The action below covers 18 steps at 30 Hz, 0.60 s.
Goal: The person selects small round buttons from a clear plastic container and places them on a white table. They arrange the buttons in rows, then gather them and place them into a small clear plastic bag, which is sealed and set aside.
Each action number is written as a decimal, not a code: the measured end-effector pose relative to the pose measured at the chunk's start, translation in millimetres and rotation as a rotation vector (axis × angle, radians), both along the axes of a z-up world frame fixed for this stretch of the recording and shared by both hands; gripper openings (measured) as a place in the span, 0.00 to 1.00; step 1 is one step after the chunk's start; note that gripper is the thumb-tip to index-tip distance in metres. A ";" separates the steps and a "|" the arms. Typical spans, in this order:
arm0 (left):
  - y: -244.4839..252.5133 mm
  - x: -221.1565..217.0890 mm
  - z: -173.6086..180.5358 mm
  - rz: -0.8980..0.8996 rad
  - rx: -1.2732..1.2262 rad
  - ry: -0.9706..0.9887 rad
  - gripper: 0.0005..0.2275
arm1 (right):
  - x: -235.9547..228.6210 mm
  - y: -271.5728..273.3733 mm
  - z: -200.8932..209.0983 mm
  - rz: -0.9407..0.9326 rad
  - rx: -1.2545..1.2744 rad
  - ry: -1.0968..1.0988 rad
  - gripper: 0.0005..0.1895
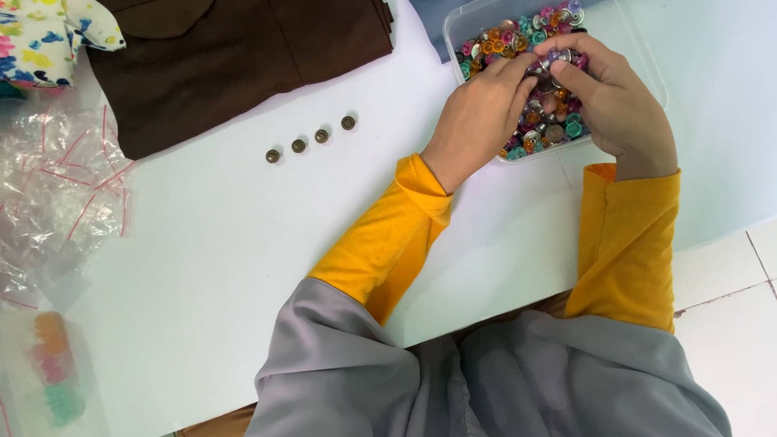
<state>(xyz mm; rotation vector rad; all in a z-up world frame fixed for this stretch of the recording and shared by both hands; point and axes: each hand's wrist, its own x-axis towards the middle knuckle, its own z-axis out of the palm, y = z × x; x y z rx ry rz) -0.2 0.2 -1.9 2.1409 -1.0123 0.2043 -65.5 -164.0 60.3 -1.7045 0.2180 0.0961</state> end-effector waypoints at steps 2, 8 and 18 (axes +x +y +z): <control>-0.6 -0.4 0.8 0.003 0.006 0.008 0.14 | -0.9 1.4 2.3 0.008 -0.025 0.003 0.13; -0.2 -3.3 7.7 0.027 -0.024 0.045 0.10 | -4.4 10.2 14.6 0.014 -0.140 -0.028 0.17; -1.6 -6.9 6.2 0.013 -0.104 -0.051 0.12 | -4.0 14.7 8.6 -0.081 -0.209 -0.107 0.21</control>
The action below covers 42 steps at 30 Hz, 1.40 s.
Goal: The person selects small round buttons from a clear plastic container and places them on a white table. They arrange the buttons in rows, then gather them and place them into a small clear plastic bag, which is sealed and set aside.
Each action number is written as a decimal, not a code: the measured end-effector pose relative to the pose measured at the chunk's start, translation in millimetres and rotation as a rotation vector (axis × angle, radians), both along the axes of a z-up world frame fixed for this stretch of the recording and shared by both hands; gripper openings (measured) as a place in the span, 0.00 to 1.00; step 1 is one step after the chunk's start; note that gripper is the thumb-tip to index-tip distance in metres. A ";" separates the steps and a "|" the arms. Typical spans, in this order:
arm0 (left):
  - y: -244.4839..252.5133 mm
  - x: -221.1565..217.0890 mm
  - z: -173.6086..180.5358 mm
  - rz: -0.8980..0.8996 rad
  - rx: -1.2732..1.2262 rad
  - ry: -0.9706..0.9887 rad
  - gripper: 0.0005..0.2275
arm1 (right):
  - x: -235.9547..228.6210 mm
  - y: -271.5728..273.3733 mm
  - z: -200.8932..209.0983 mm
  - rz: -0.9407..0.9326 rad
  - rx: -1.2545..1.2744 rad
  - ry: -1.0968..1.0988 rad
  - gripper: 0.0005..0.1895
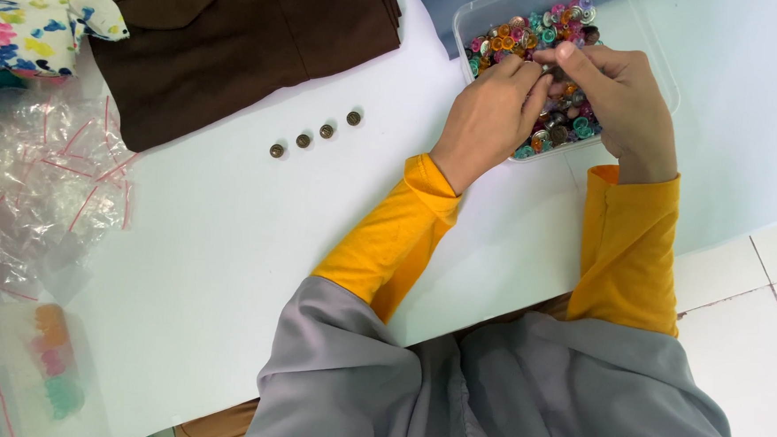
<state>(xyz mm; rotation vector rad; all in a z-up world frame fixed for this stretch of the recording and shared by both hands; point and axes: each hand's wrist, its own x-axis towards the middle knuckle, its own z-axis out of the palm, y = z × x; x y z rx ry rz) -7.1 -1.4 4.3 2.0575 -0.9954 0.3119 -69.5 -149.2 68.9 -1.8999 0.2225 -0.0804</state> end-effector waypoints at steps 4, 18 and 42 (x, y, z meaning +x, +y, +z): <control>2.0 -3.6 7.6 -0.003 -0.021 0.023 0.11 | -1.5 3.4 1.8 -0.060 -0.003 0.005 0.17; 6.0 -3.6 8.5 -0.059 -0.098 0.050 0.14 | -1.7 8.0 6.9 -0.099 0.041 0.077 0.18; 10.7 -4.0 5.4 -0.029 -0.089 0.083 0.11 | -5.9 -2.8 -6.4 -0.024 0.007 -0.227 0.16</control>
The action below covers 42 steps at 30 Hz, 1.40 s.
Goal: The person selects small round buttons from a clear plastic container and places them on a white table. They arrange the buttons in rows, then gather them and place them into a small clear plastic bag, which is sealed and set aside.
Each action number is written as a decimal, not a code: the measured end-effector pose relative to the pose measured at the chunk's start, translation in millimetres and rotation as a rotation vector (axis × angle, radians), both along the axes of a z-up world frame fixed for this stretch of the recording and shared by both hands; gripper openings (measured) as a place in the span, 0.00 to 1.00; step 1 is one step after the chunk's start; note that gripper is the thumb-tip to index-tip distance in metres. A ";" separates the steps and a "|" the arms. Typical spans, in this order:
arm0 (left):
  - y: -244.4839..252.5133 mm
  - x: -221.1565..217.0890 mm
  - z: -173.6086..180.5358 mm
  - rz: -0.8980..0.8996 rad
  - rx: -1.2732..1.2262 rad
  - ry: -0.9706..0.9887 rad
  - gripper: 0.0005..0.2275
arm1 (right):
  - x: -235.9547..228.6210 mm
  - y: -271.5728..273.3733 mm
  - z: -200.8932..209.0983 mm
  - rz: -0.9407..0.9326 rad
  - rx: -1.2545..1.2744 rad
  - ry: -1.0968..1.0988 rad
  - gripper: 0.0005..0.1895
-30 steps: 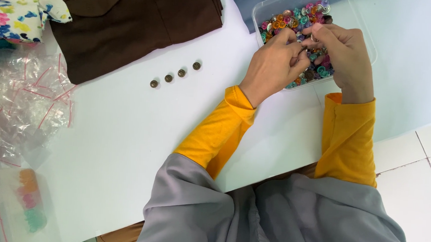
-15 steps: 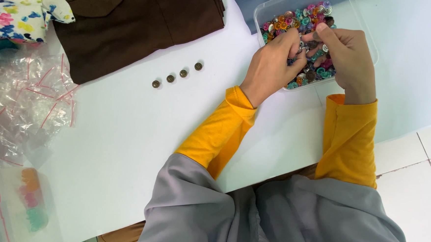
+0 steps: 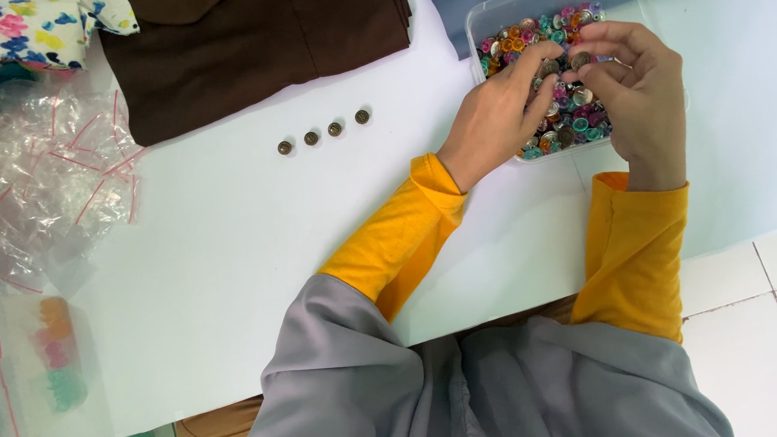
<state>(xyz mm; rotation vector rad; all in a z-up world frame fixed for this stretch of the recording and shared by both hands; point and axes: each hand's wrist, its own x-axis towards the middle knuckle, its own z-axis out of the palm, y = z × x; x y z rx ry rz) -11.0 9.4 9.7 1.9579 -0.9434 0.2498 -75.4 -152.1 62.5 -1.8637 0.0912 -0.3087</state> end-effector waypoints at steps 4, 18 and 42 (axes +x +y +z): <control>-0.4 0.2 -4.6 -0.001 -0.021 -0.021 0.13 | -1.7 2.7 1.1 0.000 -0.018 -0.002 0.18; 34.3 1.6 8.4 0.050 -0.573 -0.084 0.06 | 1.5 28.4 -17.3 -0.174 -0.521 -0.498 0.06; 242.5 -11.9 -40.6 0.388 0.182 -0.081 0.07 | 46.9 175.4 -99.8 0.220 -0.621 -0.491 0.08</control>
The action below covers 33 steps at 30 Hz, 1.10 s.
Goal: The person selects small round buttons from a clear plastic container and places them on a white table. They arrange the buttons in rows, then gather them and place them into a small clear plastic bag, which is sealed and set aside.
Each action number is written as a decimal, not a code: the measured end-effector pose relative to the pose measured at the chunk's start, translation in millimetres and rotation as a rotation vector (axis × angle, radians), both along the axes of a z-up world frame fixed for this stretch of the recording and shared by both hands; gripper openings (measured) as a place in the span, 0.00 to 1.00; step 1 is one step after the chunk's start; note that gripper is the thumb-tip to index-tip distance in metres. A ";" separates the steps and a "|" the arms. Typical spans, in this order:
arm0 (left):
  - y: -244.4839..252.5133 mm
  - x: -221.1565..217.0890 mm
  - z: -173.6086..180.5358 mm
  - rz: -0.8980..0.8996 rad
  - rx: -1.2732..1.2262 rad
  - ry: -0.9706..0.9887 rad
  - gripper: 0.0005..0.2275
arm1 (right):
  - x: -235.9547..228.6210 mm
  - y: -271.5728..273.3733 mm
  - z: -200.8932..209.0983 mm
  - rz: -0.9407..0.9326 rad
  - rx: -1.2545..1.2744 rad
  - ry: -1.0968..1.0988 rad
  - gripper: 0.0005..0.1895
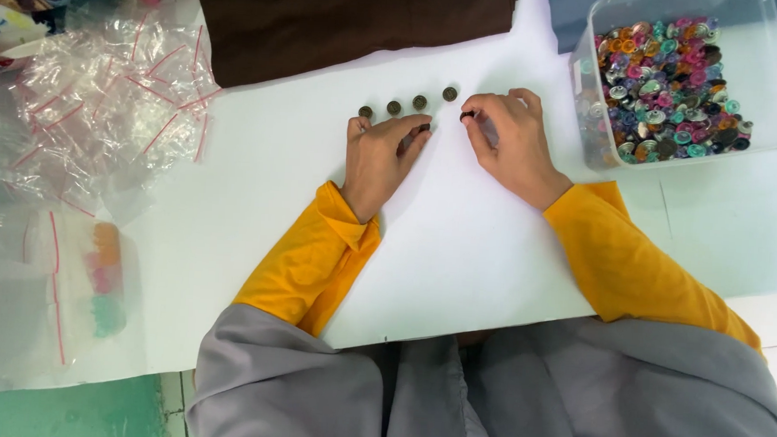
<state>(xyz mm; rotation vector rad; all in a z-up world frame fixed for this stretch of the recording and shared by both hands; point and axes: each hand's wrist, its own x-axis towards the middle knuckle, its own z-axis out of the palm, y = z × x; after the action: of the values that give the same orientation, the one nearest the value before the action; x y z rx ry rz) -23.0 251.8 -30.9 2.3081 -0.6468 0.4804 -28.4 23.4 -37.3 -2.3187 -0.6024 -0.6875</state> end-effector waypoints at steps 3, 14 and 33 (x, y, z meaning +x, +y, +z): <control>-0.4 1.0 -9.8 0.011 -0.021 0.002 0.08 | 8.1 2.4 -6.3 -0.016 -0.064 0.002 0.08; -3.0 0.2 -12.5 0.016 0.023 0.005 0.09 | -1.8 -3.6 4.7 -0.002 -0.141 0.043 0.10; -7.5 -1.6 -9.1 0.087 -0.003 0.047 0.04 | 3.5 -9.4 5.0 0.030 -0.136 0.017 0.04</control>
<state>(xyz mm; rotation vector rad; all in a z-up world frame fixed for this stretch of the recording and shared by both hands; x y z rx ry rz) -24.5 244.4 -40.0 2.3452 -0.5242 0.4650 -24.9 14.0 -32.3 -2.4333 -0.6939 -0.6298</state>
